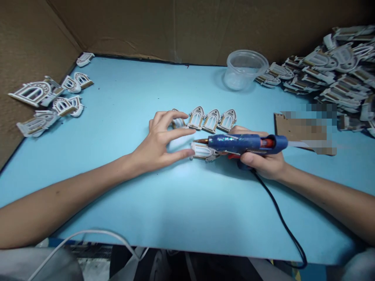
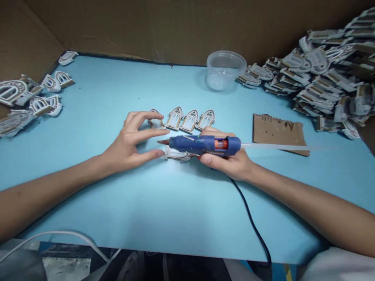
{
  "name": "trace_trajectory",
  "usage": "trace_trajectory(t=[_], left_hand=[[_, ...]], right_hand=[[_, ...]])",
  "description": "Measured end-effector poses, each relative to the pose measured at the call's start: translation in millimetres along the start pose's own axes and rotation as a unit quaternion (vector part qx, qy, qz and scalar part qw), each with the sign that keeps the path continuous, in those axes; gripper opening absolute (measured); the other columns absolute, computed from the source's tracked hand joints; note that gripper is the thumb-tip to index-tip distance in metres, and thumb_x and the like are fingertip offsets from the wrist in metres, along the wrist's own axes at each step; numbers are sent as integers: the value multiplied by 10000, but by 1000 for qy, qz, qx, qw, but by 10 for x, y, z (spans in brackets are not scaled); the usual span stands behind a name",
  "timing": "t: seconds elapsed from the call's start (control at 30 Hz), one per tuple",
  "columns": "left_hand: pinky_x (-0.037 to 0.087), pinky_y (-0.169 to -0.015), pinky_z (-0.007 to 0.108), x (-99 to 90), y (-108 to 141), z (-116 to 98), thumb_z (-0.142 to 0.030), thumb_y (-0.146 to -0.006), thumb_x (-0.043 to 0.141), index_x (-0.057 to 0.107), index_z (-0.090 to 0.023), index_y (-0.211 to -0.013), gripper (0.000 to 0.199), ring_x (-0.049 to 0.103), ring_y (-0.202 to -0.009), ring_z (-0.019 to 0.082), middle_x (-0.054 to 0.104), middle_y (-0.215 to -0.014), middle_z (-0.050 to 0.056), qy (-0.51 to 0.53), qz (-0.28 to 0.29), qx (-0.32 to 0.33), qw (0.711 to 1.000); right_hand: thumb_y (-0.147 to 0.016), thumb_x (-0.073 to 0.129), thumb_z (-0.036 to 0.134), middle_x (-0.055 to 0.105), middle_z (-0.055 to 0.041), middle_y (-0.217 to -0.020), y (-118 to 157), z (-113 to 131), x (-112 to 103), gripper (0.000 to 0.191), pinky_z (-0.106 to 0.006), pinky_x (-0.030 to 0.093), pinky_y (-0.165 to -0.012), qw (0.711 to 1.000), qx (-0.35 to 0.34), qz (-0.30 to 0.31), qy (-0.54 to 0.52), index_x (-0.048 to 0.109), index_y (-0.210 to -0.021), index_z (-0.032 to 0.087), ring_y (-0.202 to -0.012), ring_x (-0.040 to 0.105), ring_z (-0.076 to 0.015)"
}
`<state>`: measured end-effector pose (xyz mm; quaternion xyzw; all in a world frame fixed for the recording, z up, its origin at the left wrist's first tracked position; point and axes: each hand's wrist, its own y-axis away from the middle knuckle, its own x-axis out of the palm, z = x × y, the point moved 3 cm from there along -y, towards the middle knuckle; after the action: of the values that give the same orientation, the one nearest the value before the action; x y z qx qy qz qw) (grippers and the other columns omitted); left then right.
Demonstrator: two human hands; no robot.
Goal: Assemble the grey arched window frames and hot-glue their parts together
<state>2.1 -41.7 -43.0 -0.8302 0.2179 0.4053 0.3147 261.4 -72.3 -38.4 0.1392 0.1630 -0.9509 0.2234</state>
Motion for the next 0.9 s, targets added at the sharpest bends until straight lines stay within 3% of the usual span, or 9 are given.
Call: trace_trajectory(t=[0.07,0.17,0.23,0.33,0.47,0.57,0.7,0.8,0.9], left_hand=[[359,-1118,547,-22,-3,47,-383,-1025,551,705,-278,-1319,347,452,-1339,315,545,-1474,103,-16,-32,-46,998],[338,-1113,584,-10,0,122,-200,-992,471,680,-274,-1335,408,417,-1377,335,503,-1549,84,-54,-37,-101,993],[338,-1106,584,6,0,135,-180,-962,492,694,-253,-1281,385,409,-1383,347,496,-1556,86,-59,-26,-107,992],[349,-1092,550,-5,-5,95,-232,-944,564,709,-226,-1116,225,458,-1326,330,563,-1447,92,-45,-26,-103,993],[386,-1051,494,-42,-18,22,-311,-950,612,702,-218,-1054,166,528,-1177,281,608,-1254,94,-19,-27,-81,996],[426,-998,446,-54,-19,13,-227,-968,530,702,-207,-1174,269,545,-1091,250,610,-1152,94,1,-40,-46,998],[396,-1008,467,-28,-9,62,-85,-854,474,711,-228,-1249,483,507,-1140,271,602,-1259,94,-37,-32,-50,998],[380,-959,462,7,-7,54,-163,-863,544,736,-212,-1219,407,518,-1114,283,642,-1195,99,-34,19,-45,998],[354,-924,440,11,-6,-4,-280,-895,600,742,-204,-1204,347,537,-1083,274,660,-1117,99,-14,56,-3,998]], right_hand=[[-947,667,526,703,-101,-879,-11,20,13,326,-401,495,-779,996,-68,50,37,727,-895,210,-828,629,-242],[-942,699,437,732,-108,-945,-5,27,53,270,-411,500,-854,987,-115,94,56,737,-1040,188,-906,641,-247],[-937,710,404,717,-100,-923,5,9,59,235,-383,503,-815,991,-87,79,65,738,-1006,182,-892,625,-235],[-963,671,439,645,-84,-871,25,-61,0,278,-339,477,-711,996,19,1,85,725,-874,180,-810,595,-212],[-966,639,547,617,-73,-894,50,-164,-100,369,-347,488,-742,984,117,-92,94,747,-912,198,-825,611,-225],[-951,652,570,624,-73,-893,48,-192,-131,395,-347,474,-711,976,128,-127,118,732,-863,192,-790,589,-213],[-951,656,564,651,-79,-917,45,-158,-134,373,-364,488,-731,978,84,-148,123,707,-878,202,-840,611,-235],[-952,661,557,679,-80,-964,52,-123,-118,347,-373,508,-767,986,59,-122,96,700,-963,212,-873,645,-242],[-939,654,603,652,-62,-800,62,-115,-118,422,-333,471,-628,988,68,-86,109,684,-849,193,-714,614,-205]])
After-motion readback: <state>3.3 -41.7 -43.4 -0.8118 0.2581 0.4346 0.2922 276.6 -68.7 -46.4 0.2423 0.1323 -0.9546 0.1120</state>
